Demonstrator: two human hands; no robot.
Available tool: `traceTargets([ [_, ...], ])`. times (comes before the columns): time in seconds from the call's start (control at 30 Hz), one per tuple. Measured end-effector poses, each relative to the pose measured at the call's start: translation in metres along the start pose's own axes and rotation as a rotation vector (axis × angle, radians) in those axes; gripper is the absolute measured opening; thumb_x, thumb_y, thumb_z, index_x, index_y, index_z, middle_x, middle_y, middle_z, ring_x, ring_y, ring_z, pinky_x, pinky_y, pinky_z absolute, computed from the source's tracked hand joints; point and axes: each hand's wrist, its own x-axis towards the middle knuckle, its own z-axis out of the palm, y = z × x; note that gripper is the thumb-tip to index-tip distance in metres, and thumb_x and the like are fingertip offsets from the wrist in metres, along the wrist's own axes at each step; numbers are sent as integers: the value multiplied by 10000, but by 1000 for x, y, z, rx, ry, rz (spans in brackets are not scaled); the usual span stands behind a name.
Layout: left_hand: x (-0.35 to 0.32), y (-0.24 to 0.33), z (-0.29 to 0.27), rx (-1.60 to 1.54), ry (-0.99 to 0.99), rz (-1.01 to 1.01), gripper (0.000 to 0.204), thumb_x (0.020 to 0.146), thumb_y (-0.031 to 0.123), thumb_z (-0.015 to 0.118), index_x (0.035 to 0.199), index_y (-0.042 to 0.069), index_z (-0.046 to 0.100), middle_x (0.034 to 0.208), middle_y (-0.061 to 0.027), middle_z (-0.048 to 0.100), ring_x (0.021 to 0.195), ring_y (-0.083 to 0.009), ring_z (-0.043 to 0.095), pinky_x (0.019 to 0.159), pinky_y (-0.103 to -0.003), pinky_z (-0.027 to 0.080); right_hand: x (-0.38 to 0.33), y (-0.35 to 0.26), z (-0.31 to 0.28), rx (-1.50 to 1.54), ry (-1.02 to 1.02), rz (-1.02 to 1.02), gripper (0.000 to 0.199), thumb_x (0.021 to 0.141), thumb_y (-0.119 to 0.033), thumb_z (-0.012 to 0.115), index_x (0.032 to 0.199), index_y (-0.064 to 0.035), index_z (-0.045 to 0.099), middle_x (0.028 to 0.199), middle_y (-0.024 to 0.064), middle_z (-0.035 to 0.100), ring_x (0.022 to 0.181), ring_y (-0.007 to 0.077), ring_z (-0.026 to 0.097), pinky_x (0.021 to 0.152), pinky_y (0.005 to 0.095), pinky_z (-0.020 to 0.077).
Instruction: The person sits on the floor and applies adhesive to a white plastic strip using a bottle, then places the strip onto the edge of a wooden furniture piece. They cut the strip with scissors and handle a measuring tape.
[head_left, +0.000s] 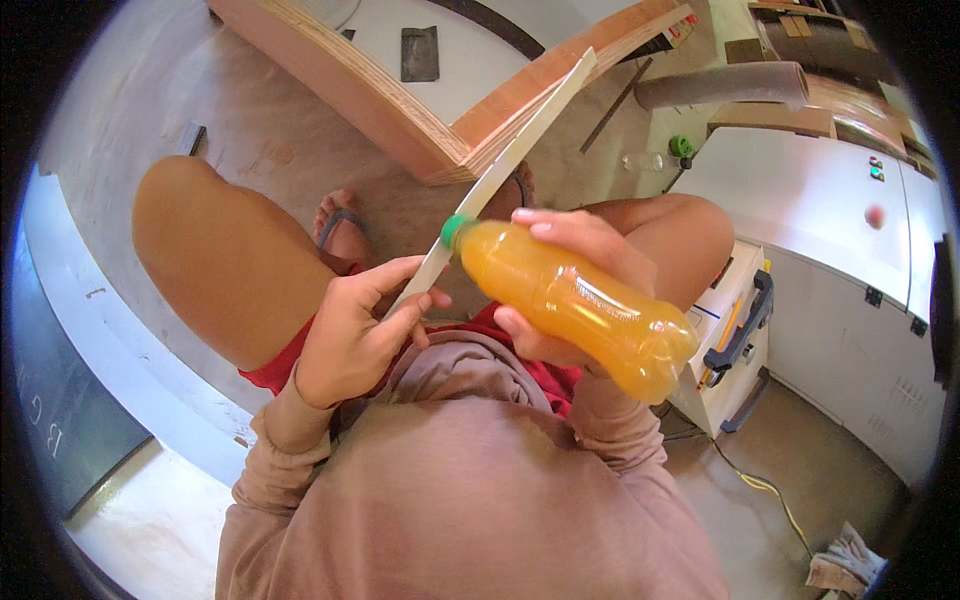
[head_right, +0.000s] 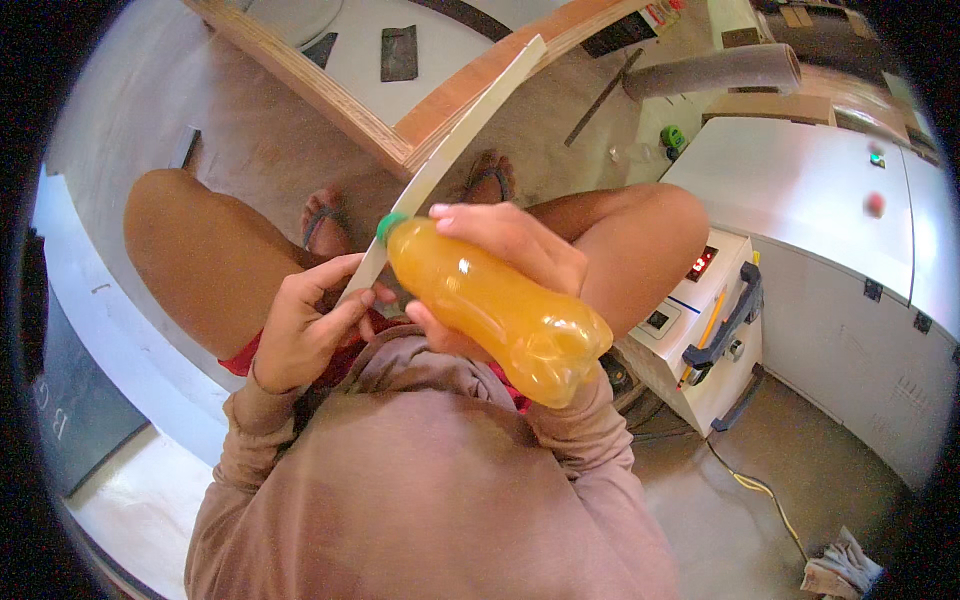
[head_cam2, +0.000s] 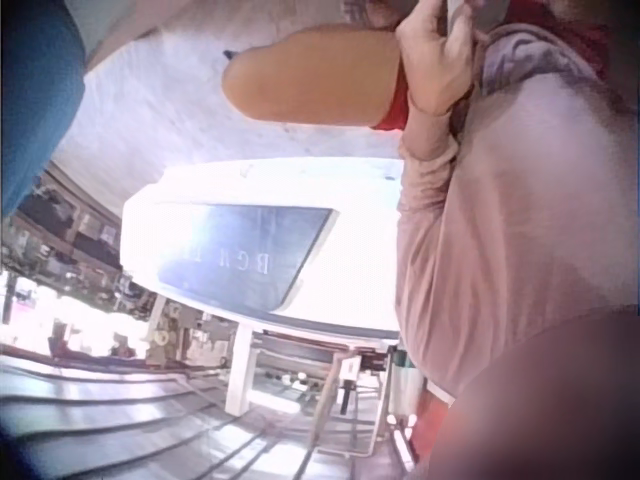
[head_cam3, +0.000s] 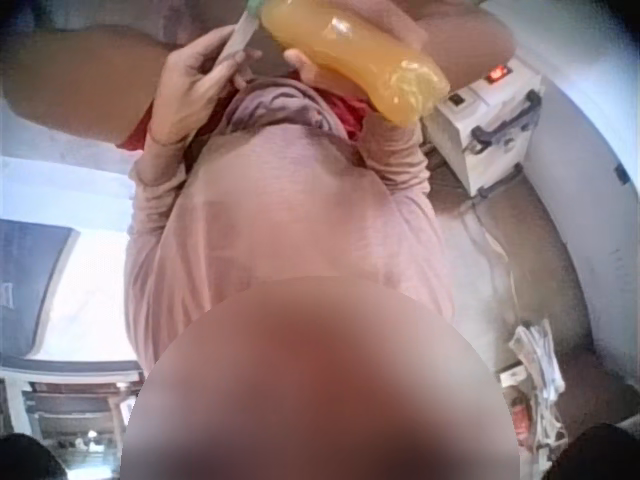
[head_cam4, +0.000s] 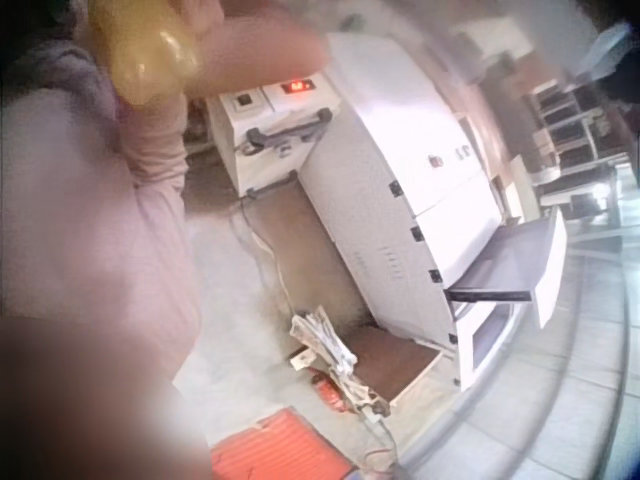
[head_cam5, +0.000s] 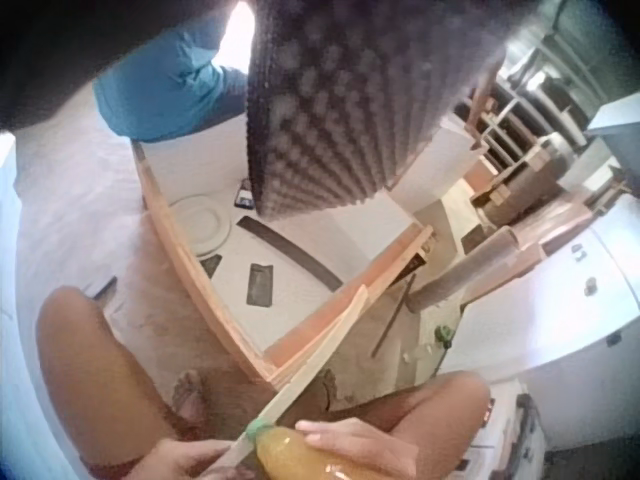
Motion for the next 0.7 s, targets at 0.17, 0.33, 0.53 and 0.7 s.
traceTargets([
  [0.17,0,3,2,33,-9,0,322,1055,1,599,1363,-70,665,1016,-79,768,711,-80,647,663,-251,548,3,5,-8,4,69,286,557,863,-57,845,1348,1,578,1279,299,652,1087,371,747,844,440,670],
  [0.33,0,6,5,50,28,30,315,1052,-2,608,1353,-70,672,1010,-85,768,708,-82,651,656,-253,548,2,-1,-3,-50,-16,-138,494,832,-75,865,1250,14,616,1205,300,671,995,374,762,805,423,666],
  [0.53,-1,7,8,81,44,7,324,1053,-5,602,1364,-62,674,1014,-91,777,713,-86,669,648,-253,545,0,-4,-2,-71,40,129,429,833,-166,898,1161,26,699,1233,256,673,1119,326,728,879,411,644],
  [0.7,0,6,7,78,56,5,326,1049,-13,600,1362,-59,676,1016,-84,778,718,-87,675,654,-254,550,1,-6,3,-147,12,-63,453,810,-175,909,1136,46,687,1150,220,699,959,344,764,809,375,657],
])
